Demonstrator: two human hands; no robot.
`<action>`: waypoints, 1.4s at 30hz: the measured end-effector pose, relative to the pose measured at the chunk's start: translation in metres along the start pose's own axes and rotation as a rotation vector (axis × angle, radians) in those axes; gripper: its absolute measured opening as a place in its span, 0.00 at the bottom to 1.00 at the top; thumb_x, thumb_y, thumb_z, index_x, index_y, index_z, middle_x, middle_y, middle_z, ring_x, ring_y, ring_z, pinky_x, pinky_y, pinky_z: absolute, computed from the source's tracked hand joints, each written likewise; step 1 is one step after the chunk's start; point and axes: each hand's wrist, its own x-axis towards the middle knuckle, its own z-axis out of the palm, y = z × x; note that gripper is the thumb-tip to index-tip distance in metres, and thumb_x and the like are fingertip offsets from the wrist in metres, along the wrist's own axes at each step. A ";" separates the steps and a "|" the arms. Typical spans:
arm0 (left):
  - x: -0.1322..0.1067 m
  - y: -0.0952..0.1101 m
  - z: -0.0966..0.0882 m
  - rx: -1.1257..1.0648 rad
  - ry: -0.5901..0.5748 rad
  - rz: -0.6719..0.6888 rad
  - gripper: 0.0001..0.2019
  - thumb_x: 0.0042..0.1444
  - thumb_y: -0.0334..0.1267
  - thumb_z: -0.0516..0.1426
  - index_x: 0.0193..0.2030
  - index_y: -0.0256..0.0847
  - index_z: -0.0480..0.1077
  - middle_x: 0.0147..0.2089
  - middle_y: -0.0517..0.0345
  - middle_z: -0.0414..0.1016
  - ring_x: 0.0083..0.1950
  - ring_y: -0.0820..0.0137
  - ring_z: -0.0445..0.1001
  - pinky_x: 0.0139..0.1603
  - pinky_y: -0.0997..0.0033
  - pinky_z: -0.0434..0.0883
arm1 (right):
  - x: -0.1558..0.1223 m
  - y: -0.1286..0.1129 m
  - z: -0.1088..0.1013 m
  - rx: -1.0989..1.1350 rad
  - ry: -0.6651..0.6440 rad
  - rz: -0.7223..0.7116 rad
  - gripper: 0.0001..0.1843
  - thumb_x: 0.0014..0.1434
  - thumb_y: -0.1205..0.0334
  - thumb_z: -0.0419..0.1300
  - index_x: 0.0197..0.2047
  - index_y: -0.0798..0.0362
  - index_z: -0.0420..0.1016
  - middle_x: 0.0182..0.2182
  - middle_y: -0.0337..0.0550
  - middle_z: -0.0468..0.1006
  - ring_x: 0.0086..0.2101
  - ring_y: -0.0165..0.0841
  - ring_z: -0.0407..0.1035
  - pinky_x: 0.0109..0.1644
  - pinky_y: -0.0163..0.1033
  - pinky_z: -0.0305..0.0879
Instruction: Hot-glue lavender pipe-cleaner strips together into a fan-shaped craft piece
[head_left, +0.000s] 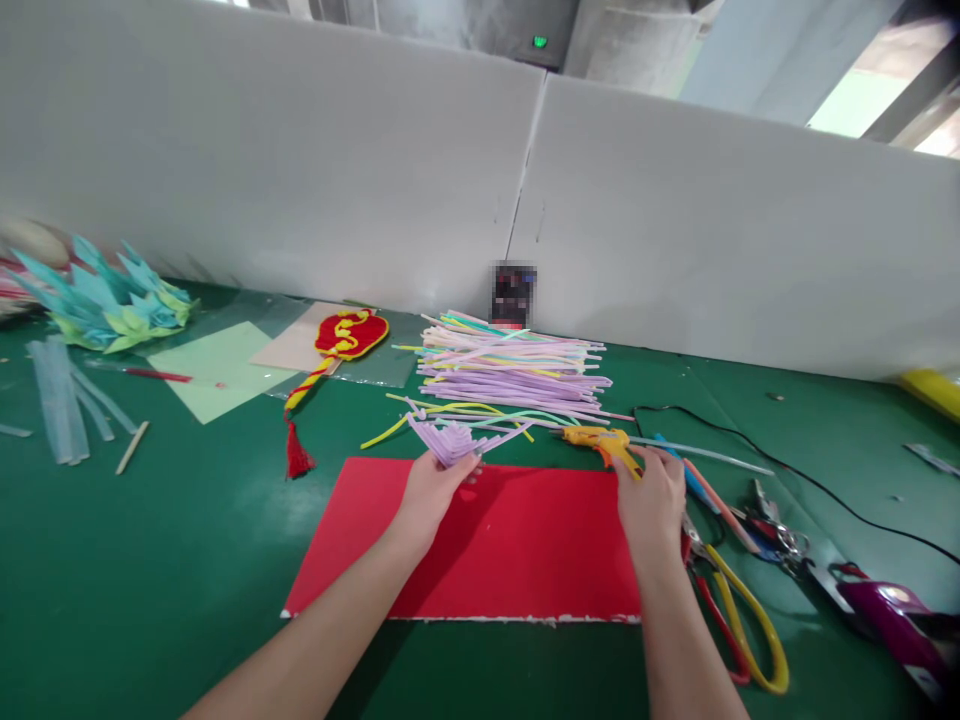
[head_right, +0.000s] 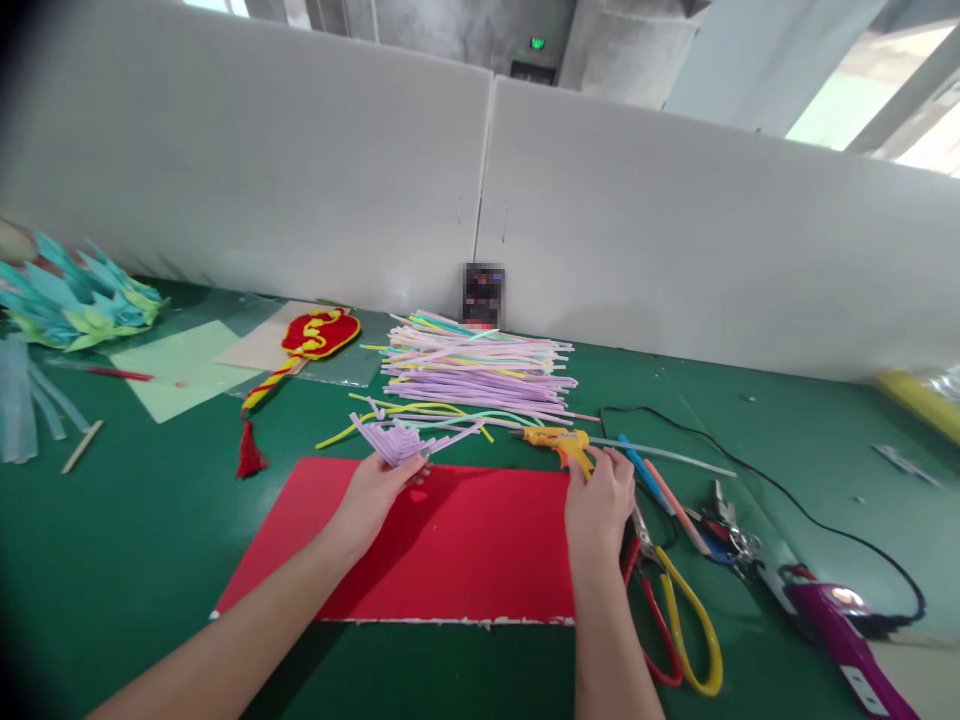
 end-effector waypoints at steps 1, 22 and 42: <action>0.001 -0.001 -0.001 -0.002 -0.006 0.001 0.11 0.42 0.37 0.62 0.34 0.33 0.73 0.28 0.55 0.76 0.29 0.71 0.74 0.31 0.74 0.71 | 0.000 -0.007 -0.003 -0.019 0.030 0.012 0.22 0.56 0.48 0.50 0.41 0.57 0.73 0.42 0.57 0.68 0.43 0.47 0.61 0.44 0.51 0.58; -0.010 0.005 0.005 0.262 -0.144 -0.007 0.07 0.42 0.37 0.61 0.28 0.36 0.74 0.26 0.54 0.77 0.29 0.66 0.74 0.33 0.71 0.69 | -0.034 -0.079 0.014 0.986 -0.502 0.320 0.12 0.50 0.52 0.60 0.32 0.53 0.74 0.24 0.38 0.74 0.27 0.28 0.66 0.30 0.33 0.63; -0.013 0.007 0.007 0.291 -0.129 0.008 0.09 0.41 0.38 0.61 0.30 0.37 0.75 0.30 0.52 0.78 0.36 0.62 0.75 0.38 0.68 0.68 | -0.036 -0.084 0.014 1.130 -0.431 0.343 0.10 0.47 0.58 0.64 0.30 0.53 0.69 0.26 0.35 0.74 0.29 0.28 0.69 0.36 0.35 0.65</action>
